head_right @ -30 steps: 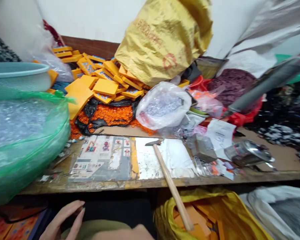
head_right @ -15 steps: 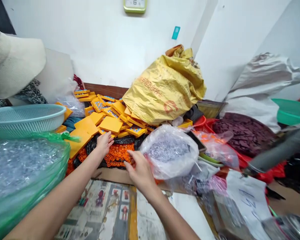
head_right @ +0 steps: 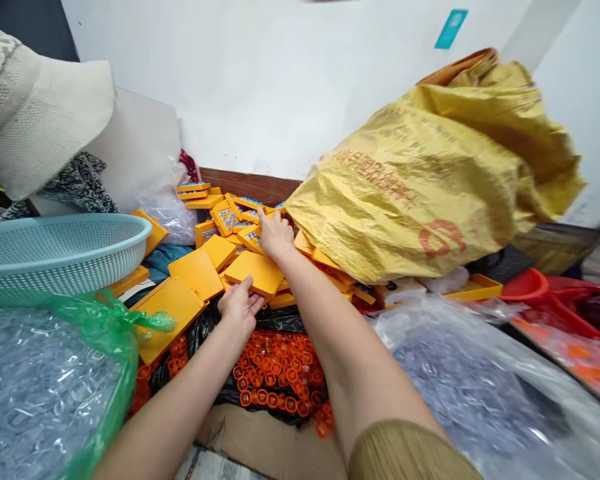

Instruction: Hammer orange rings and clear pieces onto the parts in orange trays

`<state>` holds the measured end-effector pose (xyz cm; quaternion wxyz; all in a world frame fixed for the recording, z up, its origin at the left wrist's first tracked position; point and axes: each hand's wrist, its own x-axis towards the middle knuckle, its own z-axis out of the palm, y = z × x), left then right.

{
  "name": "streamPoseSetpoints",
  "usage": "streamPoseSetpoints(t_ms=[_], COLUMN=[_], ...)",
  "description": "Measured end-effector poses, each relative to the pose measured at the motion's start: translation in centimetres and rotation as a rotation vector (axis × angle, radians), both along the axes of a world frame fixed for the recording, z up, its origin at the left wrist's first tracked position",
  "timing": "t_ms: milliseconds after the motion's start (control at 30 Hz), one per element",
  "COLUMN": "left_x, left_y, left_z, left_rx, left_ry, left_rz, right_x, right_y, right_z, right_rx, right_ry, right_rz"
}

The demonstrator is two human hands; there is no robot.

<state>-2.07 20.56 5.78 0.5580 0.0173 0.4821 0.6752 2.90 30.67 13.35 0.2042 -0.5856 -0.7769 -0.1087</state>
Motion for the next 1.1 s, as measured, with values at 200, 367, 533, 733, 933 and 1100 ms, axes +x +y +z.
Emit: streamPoseSetpoints(t_ms=[200,367,533,733,933,1100], left_x=[0.5,0.9,-0.7,-7.3,-13.6,-15.3], left_y=[-0.2,-2.7,-10.2,-23.0,-27.9,-28.7], left_z=[-1.0,-1.1,-3.0,-8.2,-10.2,-9.8], left_rx=[0.087,0.21,0.491,1.025,1.308,1.131], left_ry=[-0.009,0.079,0.57,1.442,1.779,1.99], left_rz=[0.097,0.209,0.226,-0.114,-0.496,-0.489], right_x=[-0.5,0.1,2.8,11.1,13.3,10.4], right_y=[3.0,0.3,-7.9,-22.4,-31.1,-32.7], right_z=[-0.4,2.2,7.3,5.6,-6.6,-11.5], right_rx=[-0.08,0.105,0.445,-0.273,-0.991,-0.861], right_ry=[-0.075,0.005,0.32,0.522,0.509,0.416], right_rz=[0.046,0.007,0.186,0.362,0.419,0.4])
